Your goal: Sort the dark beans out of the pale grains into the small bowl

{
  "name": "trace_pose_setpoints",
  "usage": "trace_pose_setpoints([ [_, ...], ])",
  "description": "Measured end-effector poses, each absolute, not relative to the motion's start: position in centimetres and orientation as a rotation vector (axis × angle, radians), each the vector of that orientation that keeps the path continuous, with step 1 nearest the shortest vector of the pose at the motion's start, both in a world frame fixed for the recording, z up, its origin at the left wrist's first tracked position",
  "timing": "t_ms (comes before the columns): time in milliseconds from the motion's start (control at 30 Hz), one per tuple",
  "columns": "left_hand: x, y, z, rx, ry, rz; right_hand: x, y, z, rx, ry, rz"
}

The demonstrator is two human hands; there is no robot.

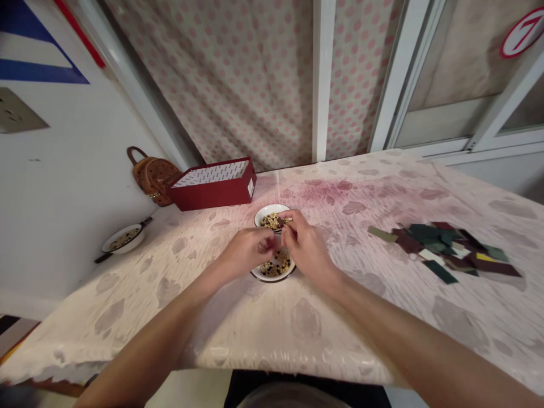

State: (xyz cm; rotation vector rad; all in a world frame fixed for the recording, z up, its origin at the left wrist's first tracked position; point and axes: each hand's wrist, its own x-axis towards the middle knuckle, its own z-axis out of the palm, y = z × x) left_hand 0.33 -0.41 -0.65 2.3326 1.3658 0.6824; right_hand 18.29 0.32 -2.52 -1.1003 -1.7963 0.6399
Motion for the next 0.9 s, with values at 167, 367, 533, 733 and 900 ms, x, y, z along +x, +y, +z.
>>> trace_pose_setpoints([
  [167, -0.4, 0.7, -1.2, 1.63, 1.029, 1.083, 18.1, 0.0, -2.1, -1.05, -1.816, 0.677],
  [367, -0.8, 1.2, -0.8, 1.218, 0.927, 1.144, 18.0, -0.1, -2.4, -0.956, -1.84, 0.734],
  [533, -0.7, 1.3, -0.8, 1.103, 0.865, 1.135, 17.9, -0.2, -2.3, -0.934, -1.877, 0.754],
  [733, -0.7, 1.3, -1.0, 1.086, 0.845, 1.132, 17.9, -0.3, -2.1, -0.938, -1.892, 0.751],
  [900, -0.5, 1.1, -1.1, 1.069, 0.82, 1.123, 17.9, -0.3, -2.2, -0.943, -1.893, 0.738],
])
